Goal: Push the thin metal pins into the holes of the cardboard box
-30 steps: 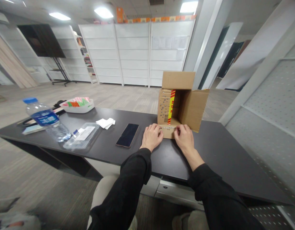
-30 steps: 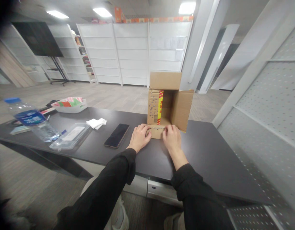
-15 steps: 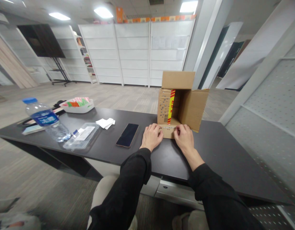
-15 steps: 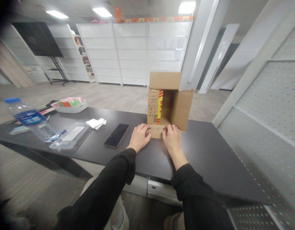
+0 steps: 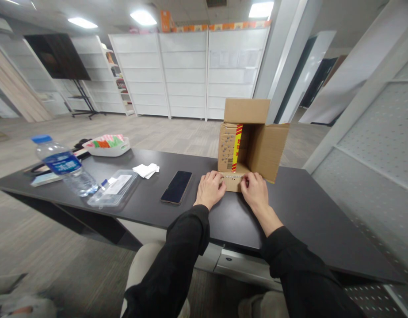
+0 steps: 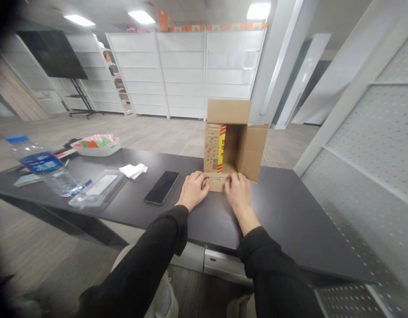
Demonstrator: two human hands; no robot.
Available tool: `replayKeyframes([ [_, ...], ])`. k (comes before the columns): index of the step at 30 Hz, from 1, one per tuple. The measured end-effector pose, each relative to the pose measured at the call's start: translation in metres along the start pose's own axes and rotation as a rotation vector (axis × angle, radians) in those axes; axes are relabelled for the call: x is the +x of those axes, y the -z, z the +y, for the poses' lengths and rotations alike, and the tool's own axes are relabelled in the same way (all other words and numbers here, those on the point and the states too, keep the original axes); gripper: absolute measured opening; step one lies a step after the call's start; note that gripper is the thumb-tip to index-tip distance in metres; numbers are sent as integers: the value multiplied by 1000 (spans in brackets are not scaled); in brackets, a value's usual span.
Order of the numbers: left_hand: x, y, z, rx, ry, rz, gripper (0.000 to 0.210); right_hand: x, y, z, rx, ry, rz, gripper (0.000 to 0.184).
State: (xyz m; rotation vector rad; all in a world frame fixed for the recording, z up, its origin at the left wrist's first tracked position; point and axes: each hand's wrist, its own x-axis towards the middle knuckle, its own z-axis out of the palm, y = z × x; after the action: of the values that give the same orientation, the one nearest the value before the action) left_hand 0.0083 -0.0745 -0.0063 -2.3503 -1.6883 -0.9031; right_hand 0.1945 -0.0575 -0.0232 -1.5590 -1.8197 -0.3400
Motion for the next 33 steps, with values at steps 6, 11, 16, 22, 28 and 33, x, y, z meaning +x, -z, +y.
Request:
replayKeyframes([
  [6, 0, 0, 0, -6, -9, 13, 15, 0, -1, 0, 1, 17, 18, 15],
  [11, 0, 0, 0, -4, -16, 20, 15, -1, 1, -3, -10, 34, 28, 15],
  [16, 1, -2, -1, 0, -24, 33, 15, -1, 3, -8, -63, 59, 5, 18],
  [22, 1, -2, -2, 12, -23, 33, 14, -1, 5, -16, -109, 104, -14, 22],
  [28, 0, -3, -2, 9, -29, 44, 13, -1, 4, -23, -120, 170, -63, 24],
  [33, 1, -4, -2, 8, -25, 41, 13, 1, 3, -28, -119, 198, -81, 23],
])
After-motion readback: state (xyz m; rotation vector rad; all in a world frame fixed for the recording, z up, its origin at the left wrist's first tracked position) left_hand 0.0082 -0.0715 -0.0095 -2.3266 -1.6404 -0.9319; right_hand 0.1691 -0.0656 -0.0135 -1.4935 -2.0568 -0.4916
